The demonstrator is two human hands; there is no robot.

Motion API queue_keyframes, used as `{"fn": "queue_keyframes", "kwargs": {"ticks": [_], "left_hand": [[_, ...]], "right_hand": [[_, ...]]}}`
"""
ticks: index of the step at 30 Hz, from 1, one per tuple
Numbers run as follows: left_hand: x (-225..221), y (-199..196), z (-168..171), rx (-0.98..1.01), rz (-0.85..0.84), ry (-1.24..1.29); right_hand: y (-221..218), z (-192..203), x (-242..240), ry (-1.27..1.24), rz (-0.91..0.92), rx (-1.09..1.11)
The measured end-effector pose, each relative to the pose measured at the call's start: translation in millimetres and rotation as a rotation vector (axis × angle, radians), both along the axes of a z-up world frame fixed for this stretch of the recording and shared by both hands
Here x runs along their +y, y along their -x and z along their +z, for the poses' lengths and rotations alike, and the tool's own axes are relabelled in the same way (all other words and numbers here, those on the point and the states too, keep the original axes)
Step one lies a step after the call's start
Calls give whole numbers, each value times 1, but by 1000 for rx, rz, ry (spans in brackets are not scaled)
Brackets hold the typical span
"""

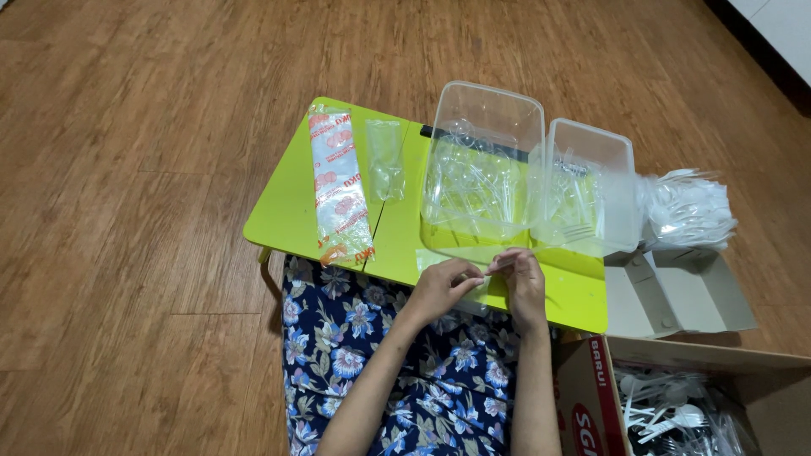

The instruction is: The person places individual plastic spoons into thin plastic sleeves and then stacks the sleeved spoons on a small table.

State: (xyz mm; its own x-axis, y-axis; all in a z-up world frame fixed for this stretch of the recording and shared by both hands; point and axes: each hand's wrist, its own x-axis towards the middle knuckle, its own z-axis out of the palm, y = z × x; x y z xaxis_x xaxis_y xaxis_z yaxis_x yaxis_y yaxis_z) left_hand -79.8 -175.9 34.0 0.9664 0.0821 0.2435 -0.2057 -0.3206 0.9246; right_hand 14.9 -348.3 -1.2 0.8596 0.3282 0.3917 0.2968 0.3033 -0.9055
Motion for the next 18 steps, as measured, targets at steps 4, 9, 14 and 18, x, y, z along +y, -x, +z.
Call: {"fn": "queue_keyframes", "kwargs": {"ticks": [4, 9, 14, 18], "left_hand": [[-1, -3, -8, -6, 3, -17], [-1, -5, -11, 14, 70, 20], [-2, -6, -16, 40, 61, 43], [1, -5, -10, 73, 62, 59]], "right_hand": [[1, 0, -2, 12, -3, 20], [-3, -5, -5, 40, 17, 65], [-2, -3, -6, 95, 28, 69], [-18, -27, -12, 232, 69, 109]]}}
